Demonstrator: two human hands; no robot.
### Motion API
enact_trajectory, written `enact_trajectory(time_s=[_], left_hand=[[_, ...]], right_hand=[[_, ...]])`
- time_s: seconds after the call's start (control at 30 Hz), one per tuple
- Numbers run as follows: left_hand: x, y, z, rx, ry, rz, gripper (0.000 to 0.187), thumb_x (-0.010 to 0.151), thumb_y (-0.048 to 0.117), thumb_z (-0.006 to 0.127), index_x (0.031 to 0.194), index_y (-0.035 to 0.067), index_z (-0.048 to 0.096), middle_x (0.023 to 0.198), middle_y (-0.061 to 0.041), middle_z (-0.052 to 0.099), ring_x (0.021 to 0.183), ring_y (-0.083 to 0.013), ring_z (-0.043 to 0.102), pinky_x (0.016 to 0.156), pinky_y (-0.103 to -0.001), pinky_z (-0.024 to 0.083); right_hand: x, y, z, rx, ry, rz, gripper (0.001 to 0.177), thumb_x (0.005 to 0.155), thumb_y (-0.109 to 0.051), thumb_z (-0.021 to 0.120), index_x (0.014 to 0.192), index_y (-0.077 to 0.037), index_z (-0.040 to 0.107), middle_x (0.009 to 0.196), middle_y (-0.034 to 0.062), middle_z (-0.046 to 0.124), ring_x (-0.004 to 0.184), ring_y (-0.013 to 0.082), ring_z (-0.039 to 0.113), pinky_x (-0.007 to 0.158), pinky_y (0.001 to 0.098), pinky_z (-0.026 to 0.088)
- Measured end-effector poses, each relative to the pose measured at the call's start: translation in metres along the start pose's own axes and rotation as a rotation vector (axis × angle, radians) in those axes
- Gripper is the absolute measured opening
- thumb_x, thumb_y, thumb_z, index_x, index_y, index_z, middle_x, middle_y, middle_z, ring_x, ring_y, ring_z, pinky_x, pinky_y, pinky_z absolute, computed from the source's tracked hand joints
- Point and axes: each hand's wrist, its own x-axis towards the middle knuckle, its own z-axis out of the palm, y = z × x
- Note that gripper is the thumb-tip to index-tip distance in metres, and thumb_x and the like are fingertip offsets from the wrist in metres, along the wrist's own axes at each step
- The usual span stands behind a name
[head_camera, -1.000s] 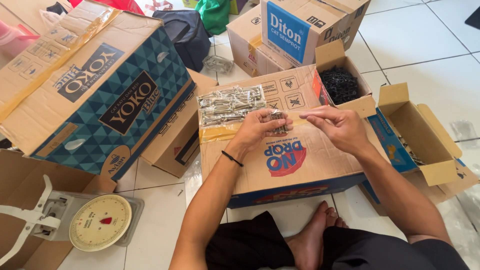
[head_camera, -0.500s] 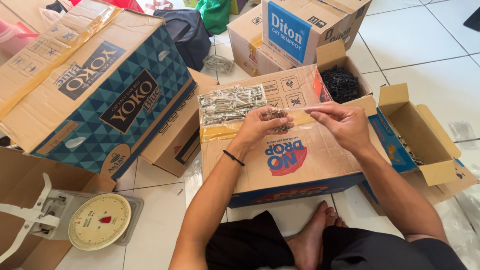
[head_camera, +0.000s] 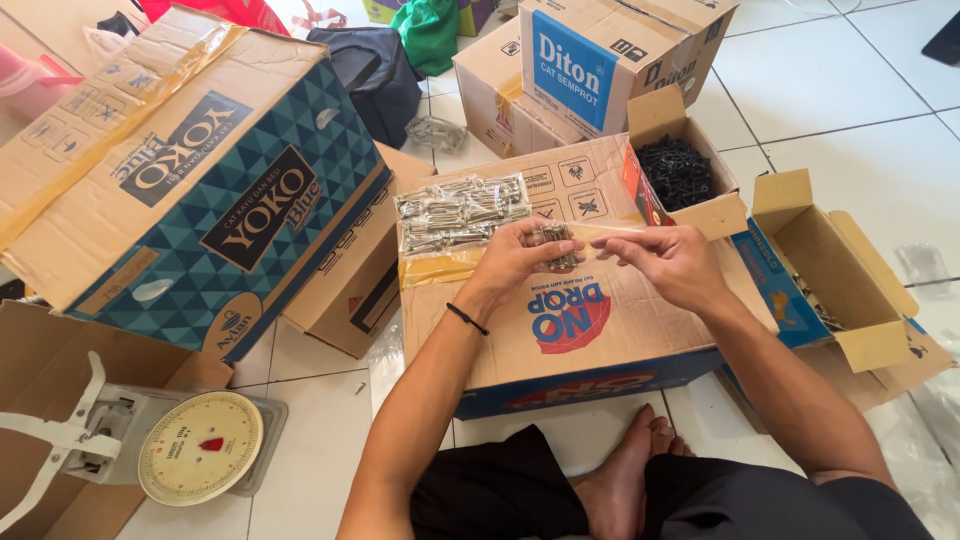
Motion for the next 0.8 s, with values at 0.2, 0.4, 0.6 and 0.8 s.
enact_trajectory(time_s=[0.2,0.4,0.6,0.8], left_hand=[[0.000,0.001,0.002,0.013,-0.002,0.013,0.025,0.082,-0.006,0.081,0.103,-0.009,0.069,0.092,-0.027,0.076,0.082,-0.0356,0.078,0.070,-0.046,0.068],[0.008,-0.009,-0.010,-0.049,0.060,0.053,0.028,0.085,-0.003,0.080,0.110,-0.008,0.068,0.099,-0.026,0.076,0.089,-0.0364,0.077,0.075,-0.047,0.068],[0.009,-0.015,-0.008,-0.108,0.071,0.067,0.024,0.086,-0.003,0.079,0.107,-0.004,0.069,0.101,-0.023,0.076,0.091,-0.0349,0.077,0.078,-0.046,0.067],[0.001,-0.027,0.010,0.015,0.032,-0.024,0.029,0.076,-0.002,0.088,0.101,-0.006,0.074,0.104,-0.016,0.072,0.092,-0.0255,0.075,0.072,-0.037,0.068]], right_hand=[[-0.002,0.000,-0.001,-0.047,0.019,-0.045,0.013,0.093,-0.005,0.075,0.104,-0.003,0.081,0.084,0.0153,0.078,0.082,0.0144,0.070,0.073,0.0329,0.060],[0.000,0.017,-0.009,0.079,0.225,-0.083,0.028,0.091,-0.010,0.079,0.117,-0.001,0.074,0.108,0.0172,0.076,0.091,0.0224,0.076,0.069,0.0308,0.063],[-0.025,0.043,0.015,0.339,0.124,0.025,0.057,0.085,0.003,0.076,0.132,0.001,0.043,0.112,0.0222,0.063,0.090,0.0320,0.074,0.051,0.0348,0.065],[-0.029,0.025,0.029,-0.014,-0.080,0.355,0.048,0.087,-0.027,0.079,0.122,0.006,0.070,0.071,0.0221,0.079,0.050,0.0215,0.074,0.050,0.0300,0.058]])
